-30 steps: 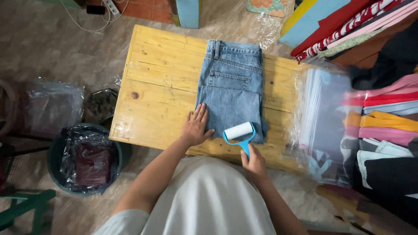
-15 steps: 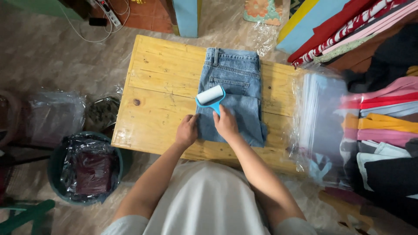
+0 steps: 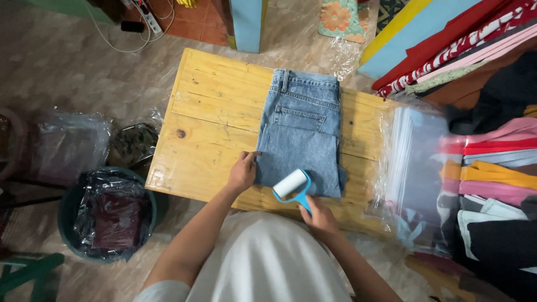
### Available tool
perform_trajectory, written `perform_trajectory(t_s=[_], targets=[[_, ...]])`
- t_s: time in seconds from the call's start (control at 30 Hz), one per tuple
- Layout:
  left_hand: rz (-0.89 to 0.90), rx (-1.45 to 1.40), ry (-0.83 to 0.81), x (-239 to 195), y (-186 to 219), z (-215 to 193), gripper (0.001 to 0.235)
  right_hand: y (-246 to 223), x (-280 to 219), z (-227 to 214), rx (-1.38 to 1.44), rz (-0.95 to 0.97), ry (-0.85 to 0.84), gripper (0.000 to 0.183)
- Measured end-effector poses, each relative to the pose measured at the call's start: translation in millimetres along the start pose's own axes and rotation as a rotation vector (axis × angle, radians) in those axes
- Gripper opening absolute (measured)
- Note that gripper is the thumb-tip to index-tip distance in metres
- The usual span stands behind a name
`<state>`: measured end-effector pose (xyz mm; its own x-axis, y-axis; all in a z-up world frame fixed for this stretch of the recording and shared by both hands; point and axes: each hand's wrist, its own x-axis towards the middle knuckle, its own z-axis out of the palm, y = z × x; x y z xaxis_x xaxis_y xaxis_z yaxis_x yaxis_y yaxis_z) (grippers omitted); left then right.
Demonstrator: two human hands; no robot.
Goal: The person folds a pair of light blue jeans on a wooden table, uses a lint roller to remove lint from the fabric, and then places the folded jeans into a clear plastic bag. The jeans are then sealed inside the bag.
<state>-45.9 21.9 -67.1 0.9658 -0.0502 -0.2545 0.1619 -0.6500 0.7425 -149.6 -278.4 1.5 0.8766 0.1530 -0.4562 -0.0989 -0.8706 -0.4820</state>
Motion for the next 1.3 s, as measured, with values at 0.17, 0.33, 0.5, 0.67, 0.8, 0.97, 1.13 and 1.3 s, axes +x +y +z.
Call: perform_trajectory(t_s=[0.17,0.33,0.5,0.67,0.8,0.97,1.13,1.3], targets=[[-0.059,-0.053,-0.048,16,-19,4,0.053,-30,73,34,-0.131,-0.395,0.34,0.042],[-0.087,-0.066,-0.081,27,-29,6,0.053,-26,79,35,-0.179,-0.423,0.378,0.046],[-0.112,0.436,-0.02,6,18,-11,0.042,59,17,0,-0.493,-0.344,0.641,0.04],[0.262,0.508,0.21,-11,30,7,0.056,141,-54,-13,-0.33,0.047,0.54,0.045],[0.594,0.654,-0.128,-15,58,0,0.102,163,-44,-39,-0.282,-0.01,0.93,0.044],[0.469,0.832,-0.245,-22,79,10,0.09,230,19,-23,-0.436,0.266,1.066,0.032],[0.396,0.865,-0.291,-20,88,10,0.082,126,37,-62,-0.27,0.492,0.841,0.087],[0.407,0.858,-0.317,-6,78,10,0.071,-43,5,-76,-0.534,-0.325,0.343,0.122]])
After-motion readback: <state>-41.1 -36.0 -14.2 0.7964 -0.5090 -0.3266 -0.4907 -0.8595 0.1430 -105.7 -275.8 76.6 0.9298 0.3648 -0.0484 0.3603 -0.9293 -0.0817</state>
